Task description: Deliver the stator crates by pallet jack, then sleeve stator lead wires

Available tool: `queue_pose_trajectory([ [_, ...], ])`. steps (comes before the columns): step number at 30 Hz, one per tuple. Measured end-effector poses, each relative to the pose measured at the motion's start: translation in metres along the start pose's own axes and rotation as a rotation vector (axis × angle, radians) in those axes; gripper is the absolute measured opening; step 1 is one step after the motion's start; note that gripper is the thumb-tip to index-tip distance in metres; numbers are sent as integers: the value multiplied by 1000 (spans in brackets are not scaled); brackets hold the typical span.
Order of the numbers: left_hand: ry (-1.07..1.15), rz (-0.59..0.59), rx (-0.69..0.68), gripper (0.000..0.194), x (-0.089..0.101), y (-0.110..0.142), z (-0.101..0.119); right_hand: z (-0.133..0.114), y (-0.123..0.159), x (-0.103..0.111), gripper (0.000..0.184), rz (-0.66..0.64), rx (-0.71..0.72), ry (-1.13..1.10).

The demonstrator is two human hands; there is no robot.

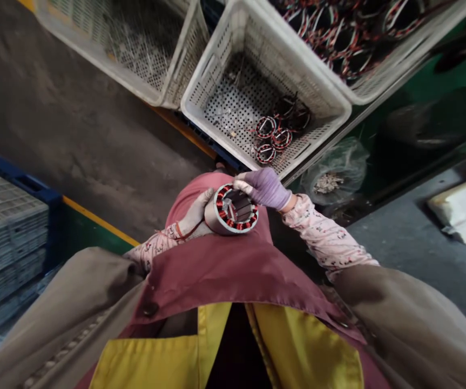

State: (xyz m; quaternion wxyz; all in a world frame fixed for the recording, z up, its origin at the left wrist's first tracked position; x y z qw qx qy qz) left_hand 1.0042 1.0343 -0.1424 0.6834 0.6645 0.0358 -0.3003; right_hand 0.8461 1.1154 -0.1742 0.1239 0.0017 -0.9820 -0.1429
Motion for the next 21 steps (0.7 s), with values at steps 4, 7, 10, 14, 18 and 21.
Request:
queue_pose_trajectory([
  [4,32,-51,214,39,-3,8,-11,10,8,-11,47,80,-124,-191],
  [7,-32,-91,227,43,-13,10,-10,15,27,-6,46,142,-129,-410],
  [10,-9,-169,186,46,-27,7,-7,9,51,5,42,189,-95,-440],
  [14,-10,-155,152,44,-32,0,-8,-7,65,13,36,165,-28,-77],
  [18,-70,-109,144,41,-33,-5,-12,-7,64,16,33,184,-21,28],
  [21,-119,-156,177,45,-41,-6,-14,7,72,22,36,292,-91,-267],
])
Point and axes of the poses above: each hand's wrist, its own y-axis away from the middle knuckle, its own x-axis out of the back of the hand, z = x × y, the point moved 3 cm from there along -y, towards the middle knuckle, and after that the axes turned 8 degrees about -z, right-handed, at the moved point
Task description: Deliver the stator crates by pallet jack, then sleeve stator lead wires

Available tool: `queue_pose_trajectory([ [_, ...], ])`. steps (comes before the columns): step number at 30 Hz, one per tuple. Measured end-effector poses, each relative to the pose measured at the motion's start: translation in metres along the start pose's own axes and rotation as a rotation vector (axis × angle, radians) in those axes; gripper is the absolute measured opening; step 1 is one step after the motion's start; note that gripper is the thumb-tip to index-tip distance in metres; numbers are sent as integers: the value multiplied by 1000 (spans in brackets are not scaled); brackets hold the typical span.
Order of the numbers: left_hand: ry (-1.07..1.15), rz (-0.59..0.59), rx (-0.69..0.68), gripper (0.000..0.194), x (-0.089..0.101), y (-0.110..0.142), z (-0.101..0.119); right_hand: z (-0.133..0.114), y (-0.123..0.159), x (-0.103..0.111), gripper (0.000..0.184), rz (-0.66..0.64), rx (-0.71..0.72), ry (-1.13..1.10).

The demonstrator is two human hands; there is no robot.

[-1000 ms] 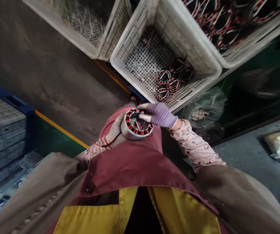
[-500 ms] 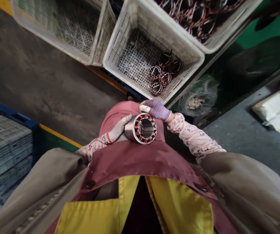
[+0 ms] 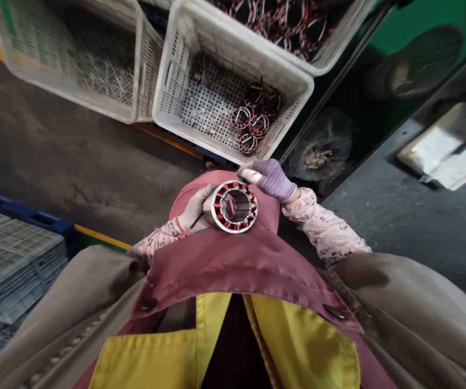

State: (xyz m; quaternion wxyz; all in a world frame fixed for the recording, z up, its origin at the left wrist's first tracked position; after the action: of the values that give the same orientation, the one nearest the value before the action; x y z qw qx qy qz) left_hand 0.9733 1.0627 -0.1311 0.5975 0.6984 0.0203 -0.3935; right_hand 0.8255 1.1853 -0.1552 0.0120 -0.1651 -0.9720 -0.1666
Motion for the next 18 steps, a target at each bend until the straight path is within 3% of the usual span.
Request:
queue_pose_trajectory([
  [4,-117,34,-36,49,-8,-10,5,20,32,19,48,236,-260,-384],
  [7,-211,111,-106,51,-10,-26,14,24,59,22,55,356,-321,-445],
  [10,-263,93,-165,58,-14,-41,24,23,66,10,61,250,-304,-407],
  [14,-285,72,-213,61,-17,-51,30,27,59,-8,83,22,-262,-554],
  [18,-257,141,-306,58,-14,-56,30,48,66,-6,78,-70,-262,-579],
])
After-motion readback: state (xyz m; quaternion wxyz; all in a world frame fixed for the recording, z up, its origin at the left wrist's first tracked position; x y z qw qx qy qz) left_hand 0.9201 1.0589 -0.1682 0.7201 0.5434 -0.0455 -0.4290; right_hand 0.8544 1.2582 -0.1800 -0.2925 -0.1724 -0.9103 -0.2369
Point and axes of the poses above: each hand's wrist, its own y-axis away from the middle knuckle, its own x-axis out of the back of the hand, z = x × y, the point moved 3 cm from there along -y, towards the middle knuckle, and after that the axes turned 8 degrees about -z, right-handed, at the moved point
